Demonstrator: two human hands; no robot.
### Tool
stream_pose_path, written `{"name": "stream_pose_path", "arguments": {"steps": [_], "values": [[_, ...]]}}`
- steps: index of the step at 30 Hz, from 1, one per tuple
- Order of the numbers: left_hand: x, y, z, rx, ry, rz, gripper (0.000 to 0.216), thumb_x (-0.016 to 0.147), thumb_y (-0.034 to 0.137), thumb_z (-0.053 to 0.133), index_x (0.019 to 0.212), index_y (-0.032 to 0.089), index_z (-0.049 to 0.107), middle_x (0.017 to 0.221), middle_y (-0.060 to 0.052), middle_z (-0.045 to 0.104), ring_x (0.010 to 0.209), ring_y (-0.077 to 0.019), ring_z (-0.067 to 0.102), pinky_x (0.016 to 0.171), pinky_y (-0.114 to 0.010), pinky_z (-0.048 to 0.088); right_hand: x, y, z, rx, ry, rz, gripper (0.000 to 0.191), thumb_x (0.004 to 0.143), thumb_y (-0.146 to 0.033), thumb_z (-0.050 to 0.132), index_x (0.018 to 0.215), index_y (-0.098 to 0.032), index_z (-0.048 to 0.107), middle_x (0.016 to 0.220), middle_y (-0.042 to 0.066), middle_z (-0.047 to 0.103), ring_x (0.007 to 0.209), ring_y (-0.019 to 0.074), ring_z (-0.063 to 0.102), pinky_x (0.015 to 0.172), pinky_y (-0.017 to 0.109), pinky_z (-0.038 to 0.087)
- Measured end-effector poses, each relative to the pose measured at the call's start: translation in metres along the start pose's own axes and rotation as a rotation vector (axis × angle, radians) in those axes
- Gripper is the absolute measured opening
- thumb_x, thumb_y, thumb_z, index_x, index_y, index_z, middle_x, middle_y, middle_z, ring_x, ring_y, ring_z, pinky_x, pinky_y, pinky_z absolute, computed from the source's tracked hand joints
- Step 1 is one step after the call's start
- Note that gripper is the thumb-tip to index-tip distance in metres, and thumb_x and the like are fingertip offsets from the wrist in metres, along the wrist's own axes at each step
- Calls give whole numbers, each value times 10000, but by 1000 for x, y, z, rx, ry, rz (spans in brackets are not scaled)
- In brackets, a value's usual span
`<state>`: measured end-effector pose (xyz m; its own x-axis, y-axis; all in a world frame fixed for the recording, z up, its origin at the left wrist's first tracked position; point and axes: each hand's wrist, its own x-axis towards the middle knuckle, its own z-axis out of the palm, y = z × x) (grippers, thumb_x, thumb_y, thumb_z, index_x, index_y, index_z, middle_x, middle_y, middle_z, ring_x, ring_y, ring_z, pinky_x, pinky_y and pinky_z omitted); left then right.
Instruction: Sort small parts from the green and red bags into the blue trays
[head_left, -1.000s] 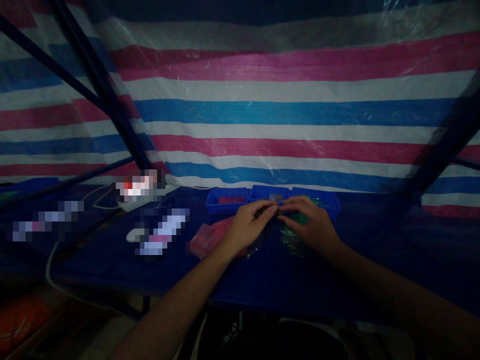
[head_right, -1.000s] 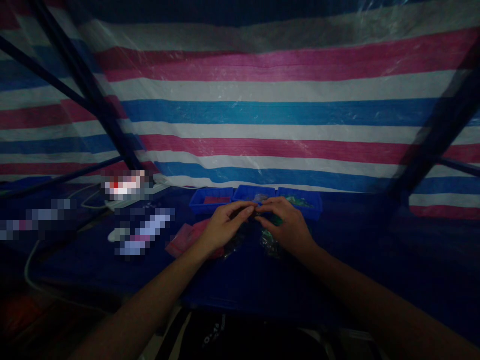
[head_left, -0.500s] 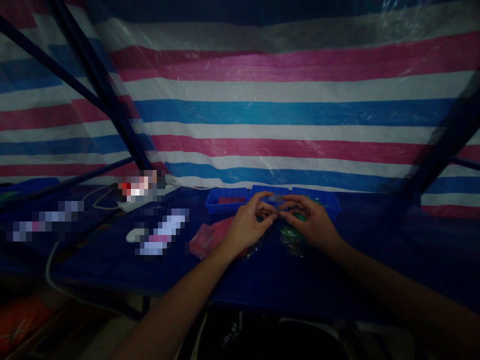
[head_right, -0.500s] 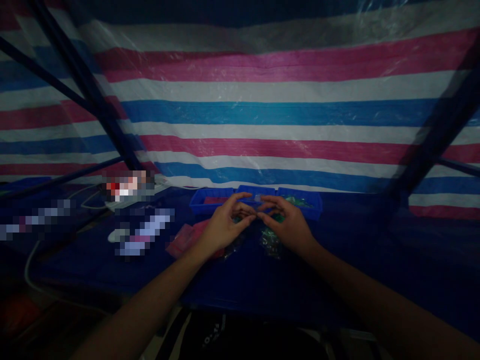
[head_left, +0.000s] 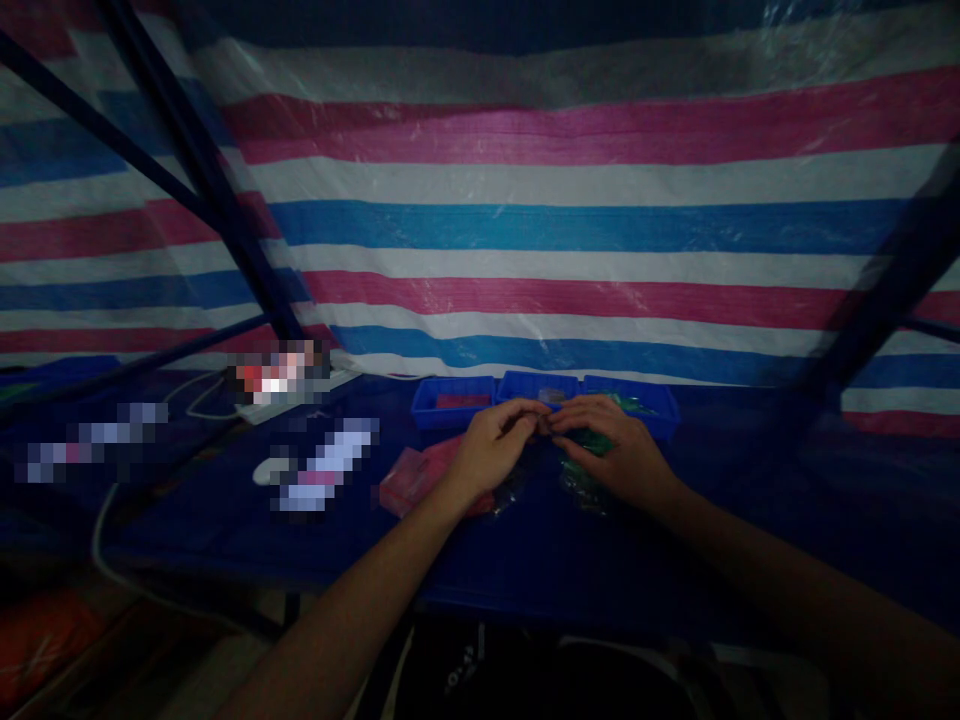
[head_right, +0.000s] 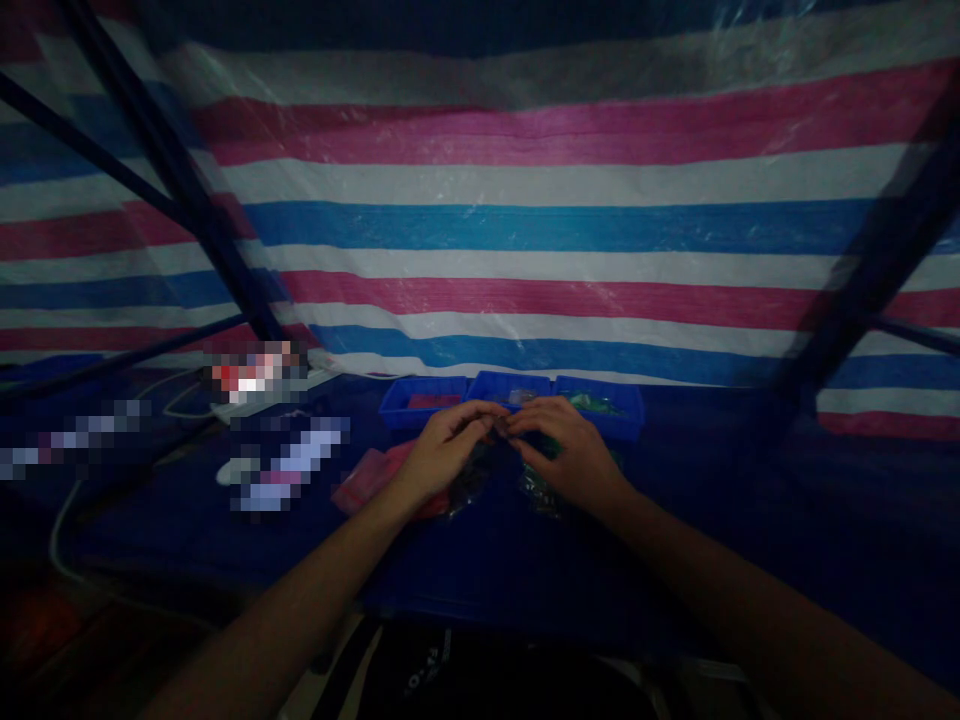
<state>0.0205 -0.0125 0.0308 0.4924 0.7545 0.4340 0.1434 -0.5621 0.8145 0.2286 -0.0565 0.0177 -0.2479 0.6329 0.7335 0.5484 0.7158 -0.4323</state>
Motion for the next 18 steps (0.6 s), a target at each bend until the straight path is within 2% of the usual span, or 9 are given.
{"name": "stream_pose_path", "arguments": {"steps": [2, 5, 7, 10, 13, 15, 18], "values": [[1, 1, -1, -7, 35, -18, 258, 1012, 333, 500, 1076, 186, 702, 1020, -61, 733, 927, -186, 680, 822, -303, 533, 0, -1, 0, -6, -24, -30, 215, 864, -242, 746, 1071, -298, 735, 1081, 9, 770, 1187, 260, 628, 1067, 498, 480], [1, 0, -1, 29, 79, -34, 257, 982, 395, 569, 1052, 181, 693, 984, -57, 730, 889, -185, 676, 789, -296, 525, 0, -3, -1, 18, 11, 9, 171, 857, -270, 761, 1027, -284, 739, 1067, 22, 765, 1175, 256, 636, 1046, 473, 501], [0, -1, -1, 59, 85, -44, 217, 954, 353, 620, 1076, 180, 669, 973, -53, 728, 872, -180, 683, 779, -296, 528, 0, -3, -2, 34, 69, 78, 135, 870, -291, 746, 1003, -269, 738, 1054, 40, 756, 1112, 254, 662, 1010, 466, 523], [-2, -1, 1, 94, 51, -24, 232, 930, 253, 639, 1152, 192, 615, 999, -50, 727, 888, -177, 697, 797, -308, 543, -1, 2, 0, 103, 120, 219, 236, 875, -328, 731, 1097, -252, 714, 1130, 71, 734, 1002, 245, 698, 933, 458, 566], [-4, 4, 3, 110, -37, 30, 373, 905, 161, 633, 1263, 208, 540, 1018, -46, 731, 898, -172, 707, 818, -319, 559, -2, 8, 2, 284, 64, 326, 338, 866, -354, 731, 1182, -244, 686, 1195, 89, 723, 1004, 237, 717, 914, 436, 591], [-5, 8, 4, 141, -70, 56, 442, 886, 118, 628, 1301, 211, 508, 1009, -42, 737, 891, -170, 709, 820, -319, 562, -2, 12, 4, 390, 2, 380, 327, 855, -369, 742, 1147, -230, 699, 1121, 85, 750, 999, 236, 730, 917, 429, 594], [-4, 12, 3, 184, -44, 73, 452, 899, 123, 613, 1323, 215, 484, 996, -38, 741, 893, -170, 709, 822, -322, 559, -2, 15, 5, 461, -29, 450, 325, 820, -385, 776, 1085, -210, 707, 1014, 77, 772, 950, 234, 746, 881, 413, 604]]}}
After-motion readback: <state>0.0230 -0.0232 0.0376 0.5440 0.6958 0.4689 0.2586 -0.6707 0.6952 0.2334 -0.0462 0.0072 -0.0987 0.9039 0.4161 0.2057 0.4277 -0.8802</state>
